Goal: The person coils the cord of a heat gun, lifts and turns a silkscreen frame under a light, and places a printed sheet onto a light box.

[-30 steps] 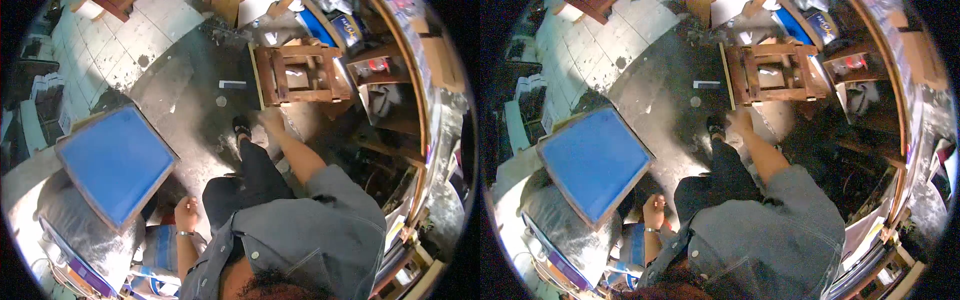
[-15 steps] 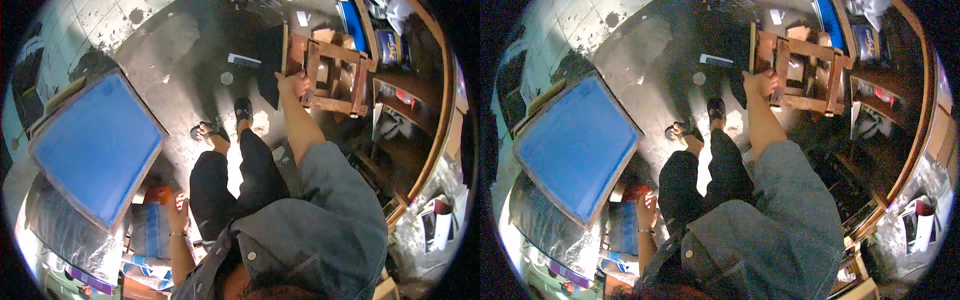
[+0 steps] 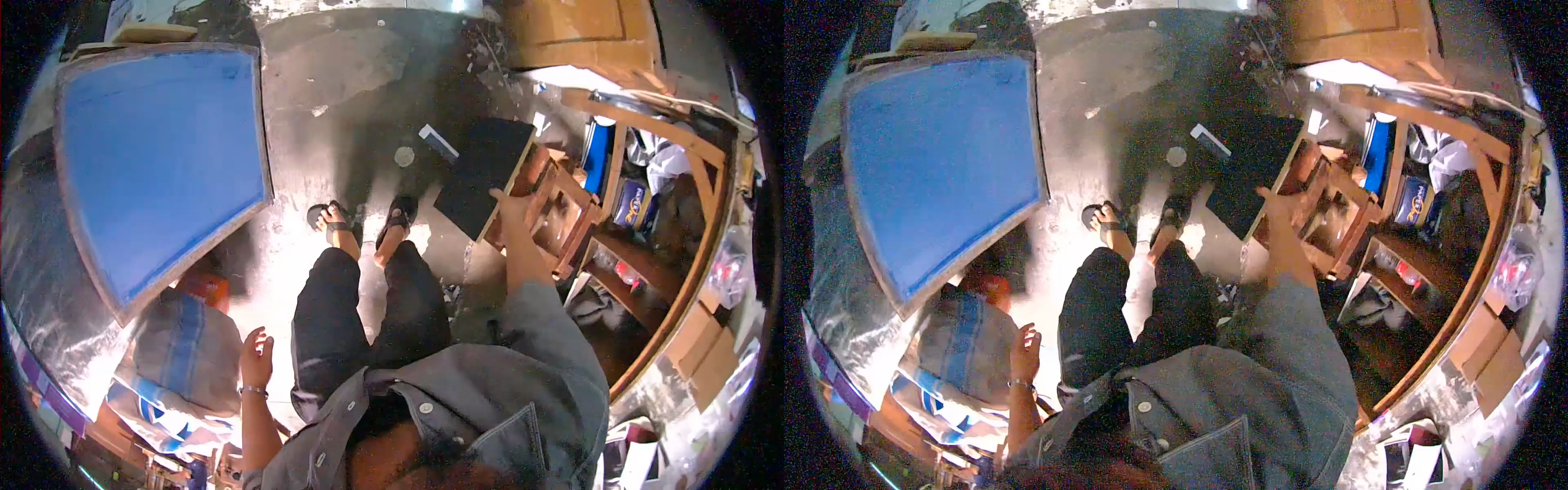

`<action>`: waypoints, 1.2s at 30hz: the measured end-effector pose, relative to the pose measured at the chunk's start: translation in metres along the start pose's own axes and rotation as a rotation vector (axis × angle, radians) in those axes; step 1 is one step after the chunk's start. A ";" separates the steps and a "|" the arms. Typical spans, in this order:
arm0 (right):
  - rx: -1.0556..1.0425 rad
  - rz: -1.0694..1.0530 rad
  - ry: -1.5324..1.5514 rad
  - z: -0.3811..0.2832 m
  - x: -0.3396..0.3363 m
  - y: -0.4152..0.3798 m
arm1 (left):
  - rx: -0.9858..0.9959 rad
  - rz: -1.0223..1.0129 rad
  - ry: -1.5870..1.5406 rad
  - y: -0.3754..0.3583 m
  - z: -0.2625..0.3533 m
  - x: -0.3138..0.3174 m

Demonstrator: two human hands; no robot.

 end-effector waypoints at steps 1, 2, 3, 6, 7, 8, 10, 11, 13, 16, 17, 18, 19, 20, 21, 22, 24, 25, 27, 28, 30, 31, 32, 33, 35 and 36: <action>-0.060 -0.028 0.050 -0.002 -0.018 -0.002 | -0.072 -0.101 0.190 -0.011 -0.020 0.001; -0.145 -0.040 0.120 -0.011 -0.039 -0.006 | -0.107 -0.142 0.357 -0.010 -0.043 0.003; -0.231 -0.038 0.233 -0.035 -0.060 -0.008 | 0.184 -0.044 0.313 -0.012 -0.028 0.000; -0.415 -0.028 0.580 -0.096 -0.145 -0.040 | 0.030 -0.093 0.036 0.007 -0.063 0.007; -0.435 -0.028 0.667 -0.103 -0.176 -0.051 | 0.085 -0.036 0.057 0.014 -0.040 -0.005; -0.417 -0.036 0.738 -0.101 -0.201 -0.054 | 0.129 0.005 0.090 0.015 -0.020 -0.018; -0.291 -0.101 0.863 -0.070 -0.233 -0.050 | 0.197 0.062 0.087 0.024 0.012 -0.043; -0.117 -0.237 0.892 -0.021 -0.218 -0.016 | 0.222 0.082 0.050 0.032 0.030 -0.051; 0.064 -0.419 1.002 0.060 -0.186 0.046 | 0.264 0.102 0.106 0.024 0.091 -0.077; 0.057 -0.475 1.245 0.094 -0.188 0.058 | 0.353 0.129 0.068 0.043 0.124 -0.085; 0.046 -0.449 1.301 0.082 -0.205 0.026 | 0.337 0.102 0.083 0.055 0.125 -0.082; 0.036 -0.423 1.358 0.063 -0.228 -0.009 | 0.353 0.078 0.067 0.062 0.129 -0.079; 0.021 -0.358 1.355 0.055 -0.248 -0.030 | 0.368 0.055 0.051 0.068 0.133 -0.077; 0.009 -0.293 1.350 0.052 -0.266 -0.048 | 0.380 0.031 0.037 0.070 0.138 -0.078; 0.000 -0.229 1.343 0.054 -0.275 -0.057 | 0.382 0.023 0.090 0.046 0.164 -0.087; 0.037 -0.307 1.434 0.062 -0.266 -0.059 | 0.389 0.019 0.098 0.043 0.166 -0.086; 0.107 -0.465 1.611 0.097 -0.245 -0.056 | 0.401 0.008 0.109 0.043 0.159 -0.081; 0.140 -0.429 1.647 0.141 -0.224 -0.030 | 0.405 -0.012 0.098 0.048 0.152 -0.078; 0.294 -0.418 1.615 0.156 -0.232 -0.049 | 0.353 -0.049 0.189 0.039 0.156 -0.078; 0.372 -0.415 1.598 0.159 -0.236 -0.061 | 0.326 -0.065 0.234 0.036 0.157 -0.079; 0.369 -0.500 1.593 0.177 -0.231 -0.067 | 0.300 -0.099 0.318 0.049 0.142 -0.078; 0.362 -0.545 1.590 0.184 -0.227 -0.068 | 0.288 -0.113 0.354 0.058 0.134 -0.078; 0.321 -0.473 1.596 0.194 -0.231 -0.065 | 0.295 -0.096 0.370 0.059 0.136 -0.081; 0.281 -0.400 1.601 0.204 -0.233 -0.065 | 0.303 -0.079 0.388 0.060 0.139 -0.087; 0.319 -0.236 1.533 0.258 -0.211 -0.050 | 0.349 -0.081 0.455 0.080 0.135 -0.094; 0.397 -0.146 1.447 0.299 -0.197 -0.032 | 0.369 -0.048 0.446 0.092 0.129 -0.098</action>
Point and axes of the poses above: each hand's wrist, its own y-axis towards the middle knuckle, its own x-axis out of the palm, z = x × y, the point moved 9 cm from there along y, towards the middle knuckle, and after that the axes turned 2 degrees about x, right-handed, at the moved point
